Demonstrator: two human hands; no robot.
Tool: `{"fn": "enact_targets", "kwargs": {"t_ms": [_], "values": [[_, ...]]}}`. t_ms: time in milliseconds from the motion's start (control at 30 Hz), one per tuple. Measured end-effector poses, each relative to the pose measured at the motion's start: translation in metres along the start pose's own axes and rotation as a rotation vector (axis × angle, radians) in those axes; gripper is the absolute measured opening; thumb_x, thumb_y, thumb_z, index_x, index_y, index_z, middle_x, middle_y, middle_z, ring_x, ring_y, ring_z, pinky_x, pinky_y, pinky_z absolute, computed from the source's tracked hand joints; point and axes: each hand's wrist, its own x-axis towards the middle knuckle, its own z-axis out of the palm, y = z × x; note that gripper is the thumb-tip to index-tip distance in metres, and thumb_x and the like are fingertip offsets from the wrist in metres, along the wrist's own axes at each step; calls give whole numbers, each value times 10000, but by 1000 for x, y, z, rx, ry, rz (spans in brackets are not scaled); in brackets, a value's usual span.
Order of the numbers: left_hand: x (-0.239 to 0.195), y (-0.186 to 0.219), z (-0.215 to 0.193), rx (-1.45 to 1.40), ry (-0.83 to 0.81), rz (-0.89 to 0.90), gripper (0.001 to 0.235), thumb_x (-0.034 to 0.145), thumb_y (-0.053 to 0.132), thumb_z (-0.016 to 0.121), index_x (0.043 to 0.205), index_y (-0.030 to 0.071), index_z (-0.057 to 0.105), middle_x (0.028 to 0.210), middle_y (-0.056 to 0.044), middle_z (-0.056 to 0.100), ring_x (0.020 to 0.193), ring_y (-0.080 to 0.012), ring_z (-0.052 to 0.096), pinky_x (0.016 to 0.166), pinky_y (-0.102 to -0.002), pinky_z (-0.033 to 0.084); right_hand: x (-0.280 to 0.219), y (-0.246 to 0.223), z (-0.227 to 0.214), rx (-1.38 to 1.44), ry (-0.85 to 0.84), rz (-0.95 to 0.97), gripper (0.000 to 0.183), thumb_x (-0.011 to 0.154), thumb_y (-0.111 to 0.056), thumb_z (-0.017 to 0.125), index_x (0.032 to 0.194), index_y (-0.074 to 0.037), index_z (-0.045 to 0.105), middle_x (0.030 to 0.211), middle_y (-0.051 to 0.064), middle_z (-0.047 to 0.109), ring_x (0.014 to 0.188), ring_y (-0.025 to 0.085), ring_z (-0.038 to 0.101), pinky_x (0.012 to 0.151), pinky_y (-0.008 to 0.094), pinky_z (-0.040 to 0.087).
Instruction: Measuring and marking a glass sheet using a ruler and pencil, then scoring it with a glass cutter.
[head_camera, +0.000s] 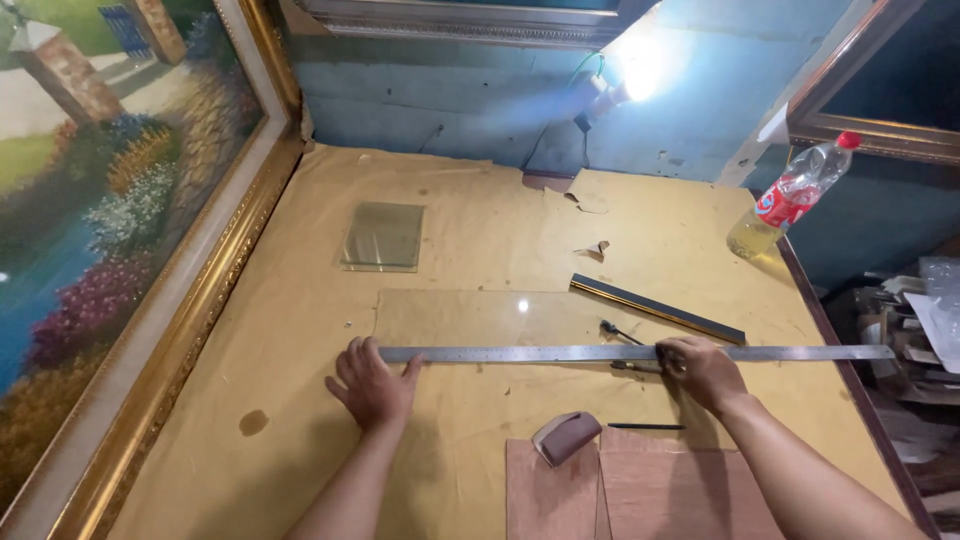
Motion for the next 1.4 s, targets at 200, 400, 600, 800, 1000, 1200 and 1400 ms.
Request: {"fn": "enact_targets", "kwargs": {"t_ms": [200,400,600,800,1000,1200,1400], "values": [[4,3,7,32,122,-134,742,436,481,759,974,76,448,1058,-108,466,1072,-307,435,929,-536,268,-12,-11,20,-3,175,47,277,708,-417,608,978,-357,601,975,-110,582,953,125,557,738,281,498],[5,-1,28,45,119,-121,644,441,446,778,876,95,458,991,-95,444,1046,-323,427,932,-566,227,-41,-61,-38,174,56,-327,346,525,-428,708,842,-316,623,860,-74,601,844,198,576,673,355,495],[10,-3,36,41,130,-81,640,484,476,755,865,75,434,965,-126,443,1002,-355,436,891,-580,244,-44,-52,-35,156,65,-332,205,628,-402,666,813,-321,633,846,-78,575,811,180,558,650,326,462],[12,-1,31,22,146,-54,640,523,506,738,884,69,441,984,-131,445,1026,-361,431,909,-599,211,-53,-62,-50,76,110,-442,89,641,-321,661,702,-289,604,791,-114,565,748,107,541,647,274,447],[12,2,26,91,94,-68,605,543,505,719,889,87,451,973,-94,461,1021,-307,453,917,-551,252,-30,-67,-7,345,58,-155,136,779,-222,496,895,-160,531,739,93,564,725,301,587,639,405,486],[15,5,23,98,84,-85,588,551,523,693,872,87,462,944,-90,472,1003,-301,467,915,-548,272,18,-146,-8,63,144,-103,298,707,-344,608,992,-321,524,932,-79,485,744,190,604,629,318,462],[15,6,23,135,60,-116,579,559,544,668,869,100,464,947,-71,474,1017,-274,461,907,-529,298,35,-171,-13,146,11,139,340,652,-489,664,946,-342,577,953,-57,560,781,269,629,710,384,503]]}}
